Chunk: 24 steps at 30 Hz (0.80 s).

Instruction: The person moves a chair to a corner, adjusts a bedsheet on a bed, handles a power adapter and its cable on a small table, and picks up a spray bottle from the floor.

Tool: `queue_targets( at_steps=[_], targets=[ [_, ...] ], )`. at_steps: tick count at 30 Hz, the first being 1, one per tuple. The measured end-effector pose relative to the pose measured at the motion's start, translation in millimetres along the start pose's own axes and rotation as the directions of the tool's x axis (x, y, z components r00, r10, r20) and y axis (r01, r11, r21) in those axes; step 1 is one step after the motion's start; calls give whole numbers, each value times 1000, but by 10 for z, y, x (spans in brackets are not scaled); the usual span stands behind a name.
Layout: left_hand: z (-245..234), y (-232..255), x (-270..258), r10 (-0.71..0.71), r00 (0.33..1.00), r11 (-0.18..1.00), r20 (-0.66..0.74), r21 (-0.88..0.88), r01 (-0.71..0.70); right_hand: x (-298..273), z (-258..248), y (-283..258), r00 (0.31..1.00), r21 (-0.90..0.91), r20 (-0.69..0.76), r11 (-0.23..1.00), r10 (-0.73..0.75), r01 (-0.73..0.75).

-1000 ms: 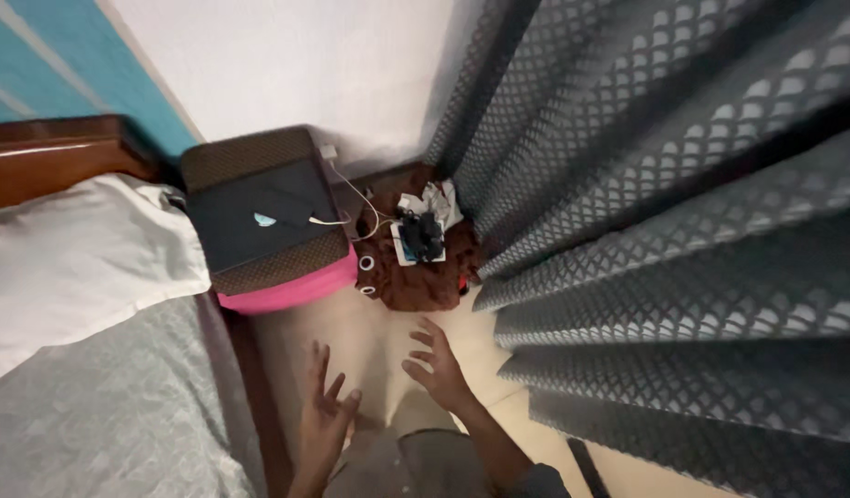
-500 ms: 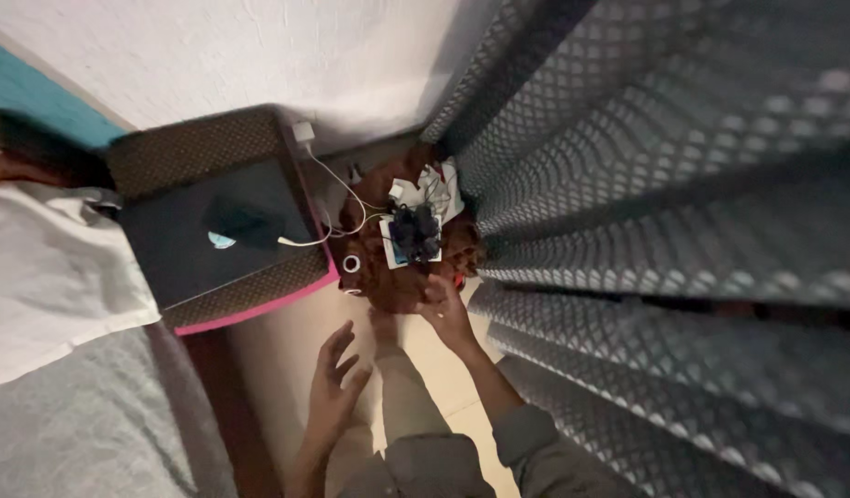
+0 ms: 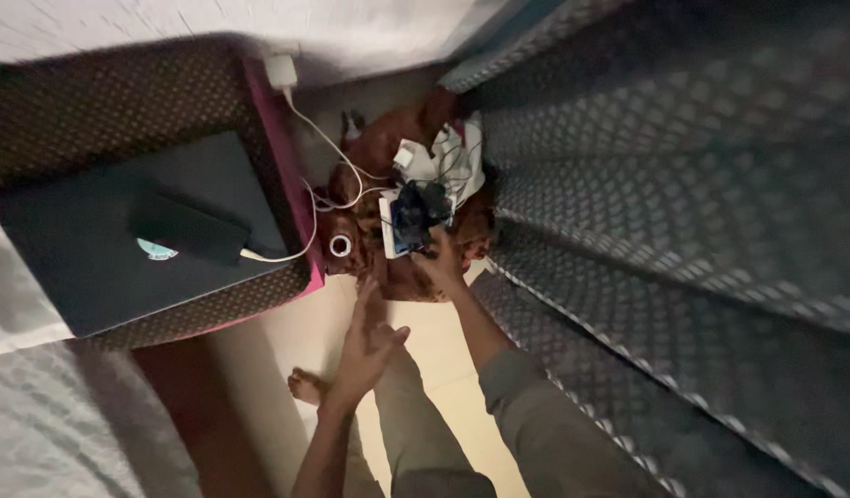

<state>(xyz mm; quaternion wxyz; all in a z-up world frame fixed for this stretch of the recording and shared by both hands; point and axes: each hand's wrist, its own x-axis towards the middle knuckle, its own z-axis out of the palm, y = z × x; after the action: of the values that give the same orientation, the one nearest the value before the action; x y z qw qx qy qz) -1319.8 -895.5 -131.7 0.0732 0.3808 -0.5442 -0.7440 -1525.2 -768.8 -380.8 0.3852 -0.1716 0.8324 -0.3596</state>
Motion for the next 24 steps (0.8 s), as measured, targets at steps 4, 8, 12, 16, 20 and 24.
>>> queue_targets(
  at_steps=[4,8,12,16,20,24],
  targets=[
    [11,30,135,7,999,998,-33,-68,-9,428,180,210,992,-104,-53,988,-119,113],
    [-41,-8,144,-146,989,968,-31,-212,137,758,368,333,992,-245,-81,966,-99,77],
    [-145,-61,90,-111,991,979,-69,-182,97,986,528,339,977,-322,-18,924,212,-206],
    [-291,-40,46,-174,981,972,-81,-171,158,1104,713,386,897,-372,-47,826,439,-424],
    [-346,-25,-7,-158,977,962,-146,-245,120,1183,793,438,898,-518,-105,748,427,-416],
    [-329,-97,-129,-146,971,971,-190,-214,104,1167,667,464,920,-329,52,877,389,-352]
  ],
)
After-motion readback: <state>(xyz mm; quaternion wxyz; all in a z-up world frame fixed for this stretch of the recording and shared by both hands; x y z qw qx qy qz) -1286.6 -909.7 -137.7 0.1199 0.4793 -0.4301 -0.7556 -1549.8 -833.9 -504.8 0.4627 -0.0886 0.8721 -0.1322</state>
